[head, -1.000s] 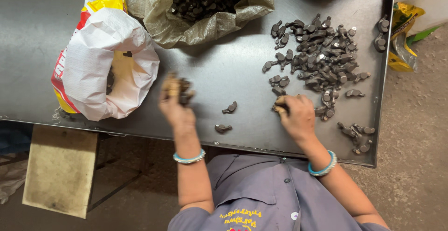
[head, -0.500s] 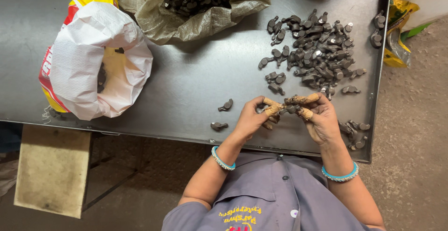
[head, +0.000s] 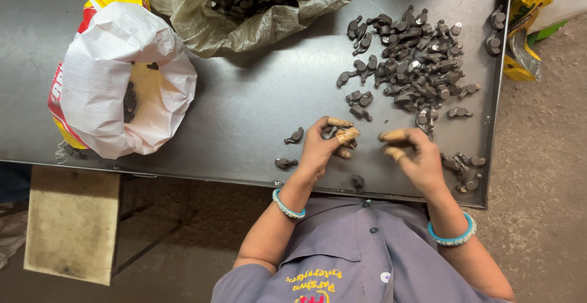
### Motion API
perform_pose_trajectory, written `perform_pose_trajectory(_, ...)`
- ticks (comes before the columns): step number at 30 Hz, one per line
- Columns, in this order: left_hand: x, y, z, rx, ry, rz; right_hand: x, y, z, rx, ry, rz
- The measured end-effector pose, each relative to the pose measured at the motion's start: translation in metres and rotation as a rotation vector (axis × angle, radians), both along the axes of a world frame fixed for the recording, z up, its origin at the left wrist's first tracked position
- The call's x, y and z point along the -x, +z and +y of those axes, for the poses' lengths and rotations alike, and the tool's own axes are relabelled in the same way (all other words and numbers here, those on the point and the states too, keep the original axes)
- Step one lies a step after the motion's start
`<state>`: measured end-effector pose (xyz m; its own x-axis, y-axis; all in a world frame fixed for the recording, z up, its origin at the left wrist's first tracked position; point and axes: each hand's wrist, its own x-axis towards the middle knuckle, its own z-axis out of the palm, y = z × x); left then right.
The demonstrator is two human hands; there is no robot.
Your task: The person sits at a metal table sorting small dark cast parts. They pick up items one at a time, turn and check each piece in both hands, then place accepted pieces into a white paper bag on the table, occasionally reaching into a sack of parts to grab more.
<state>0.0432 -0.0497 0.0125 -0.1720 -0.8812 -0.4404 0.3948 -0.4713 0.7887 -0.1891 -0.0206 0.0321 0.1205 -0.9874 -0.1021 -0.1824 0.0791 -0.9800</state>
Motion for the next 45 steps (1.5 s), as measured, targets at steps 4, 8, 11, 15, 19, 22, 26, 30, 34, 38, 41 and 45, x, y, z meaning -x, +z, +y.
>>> perform_pose_trajectory(4,-0.009,0.003,-0.003,0.004,0.051,0.033,-0.018,0.034,0.012,0.125,0.24,0.607)
perform_pose_trajectory(8,-0.01,0.003,-0.005,-0.006,0.107,0.054,-0.048,0.041,0.034,0.292,0.334,0.651)
perform_pose_trajectory(11,-0.009,-0.001,-0.007,0.003,0.106,0.009,-0.067,0.028,0.042,0.424,0.385,0.644)
perform_pose_trajectory(15,-0.003,-0.005,-0.014,0.051,0.037,-0.083,-0.067,0.009,0.035,0.467,0.403,0.641)
perform_pose_trajectory(19,0.007,-0.006,-0.033,0.078,-0.029,-0.133,-0.046,-0.002,0.004,0.457,0.247,0.77)
perform_pose_trajectory(22,0.011,-0.005,-0.043,0.073,-0.069,-0.192,-0.021,0.003,-0.012,0.4,0.109,0.747)
perform_pose_trajectory(26,0.017,-0.003,-0.051,0.145,-0.094,-0.302,-0.008,0.011,-0.014,0.234,0.02,0.686)
perform_pose_trajectory(30,0.017,-0.001,-0.05,0.283,-0.072,-0.52,-0.024,0.005,-0.009,0.441,0.086,0.793)
perform_pose_trajectory(34,0.01,0.007,-0.038,0.193,-0.062,-0.419,-0.026,-0.007,-0.012,0.275,0.031,0.62)
perform_pose_trajectory(38,0.009,0.008,-0.021,0.14,0.04,-0.292,-0.007,-0.021,-0.016,-0.021,-0.057,-0.205)
perform_pose_trajectory(41,0.009,0.004,-0.007,0.199,0.04,-0.205,0.0,-0.034,-0.015,-0.061,-0.079,-0.487)
perform_pose_trajectory(45,0.012,0.002,0.01,0.107,-0.036,-0.161,0.002,-0.041,-0.014,-0.096,-0.093,-0.632)
